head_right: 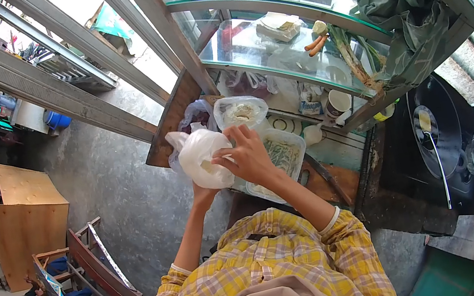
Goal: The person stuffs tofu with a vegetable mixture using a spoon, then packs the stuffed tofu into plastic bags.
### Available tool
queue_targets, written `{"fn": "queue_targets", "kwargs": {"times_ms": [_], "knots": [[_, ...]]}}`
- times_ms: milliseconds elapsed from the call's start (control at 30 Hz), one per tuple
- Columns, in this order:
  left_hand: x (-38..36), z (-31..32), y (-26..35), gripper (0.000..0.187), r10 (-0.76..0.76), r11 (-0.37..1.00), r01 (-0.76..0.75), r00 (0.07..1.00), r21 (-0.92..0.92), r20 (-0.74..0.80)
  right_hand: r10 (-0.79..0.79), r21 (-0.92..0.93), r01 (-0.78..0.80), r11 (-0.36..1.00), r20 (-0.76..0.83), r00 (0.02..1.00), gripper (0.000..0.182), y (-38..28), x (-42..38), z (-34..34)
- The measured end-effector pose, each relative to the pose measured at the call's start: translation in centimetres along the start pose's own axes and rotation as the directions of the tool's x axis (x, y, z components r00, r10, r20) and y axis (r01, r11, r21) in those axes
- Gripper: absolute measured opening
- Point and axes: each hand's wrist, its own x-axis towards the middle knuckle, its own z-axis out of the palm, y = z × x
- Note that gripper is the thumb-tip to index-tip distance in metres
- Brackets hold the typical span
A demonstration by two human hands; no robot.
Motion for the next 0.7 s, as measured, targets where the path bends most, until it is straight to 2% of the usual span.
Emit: {"fn": "queue_targets", "kwargs": {"times_ms": [167, 200, 267, 400, 500, 600, 667, 700], "knots": [[-0.3, 0.4, 1.2, 0.084, -0.133, 0.960, 0.145, 0.989, -0.239, 0.068, 0.125, -0.086, -0.123, 0.989, 0.025, 0.992, 0.022, -0.1, -0.4, 0.2], [-0.4, 0.6, 1.5, 0.081, -0.115, 0.951, 0.126, 0.992, -0.283, 0.057, 0.162, -0.107, -0.159, 0.982, 0.026, 0.986, 0.024, -0.2, -0.4, 0.2], [-0.5, 0.9, 1.9, 0.076, -0.080, 0.926, 0.086, 0.996, -0.367, 0.033, 0.258, -0.010, -0.258, 0.966, 0.033, 0.966, 0.026, 1.1, -1.0, 1.4], [-0.6, 0.3, 1.8, 0.072, -0.136, 0.960, 0.142, 0.990, -0.240, 0.041, 0.407, 0.123, -0.427, 0.896, 0.162, 0.899, 0.030, 2.0, -1.4, 1.9], [-0.7, 0.3, 1.6, 0.071, -0.127, 0.960, 0.136, 0.990, -0.243, 0.054, 0.446, 0.398, -0.507, 0.764, 0.242, 0.862, 0.032, 1.7, -1.3, 1.8], [-0.5, 0.3, 1.1, 0.073, -0.087, 0.976, 0.094, 0.995, -0.199, 0.040, 0.502, 0.306, -0.608, 0.732, 0.361, 0.786, 0.037, 1.0, -0.8, 0.9], [-0.2, 0.5, 0.2, 0.075, -0.018, 0.991, 0.022, 0.999, -0.129, 0.035, 0.503, 0.376, -0.620, 0.689, 0.367, 0.782, 0.039, 2.7, -1.8, 2.3], [-0.2, 0.7, 0.5, 0.075, -0.028, 0.991, 0.032, 0.999, -0.131, 0.035, 0.504, 0.410, -0.624, 0.665, 0.370, 0.780, 0.041, 3.1, -2.0, 2.7]]}}
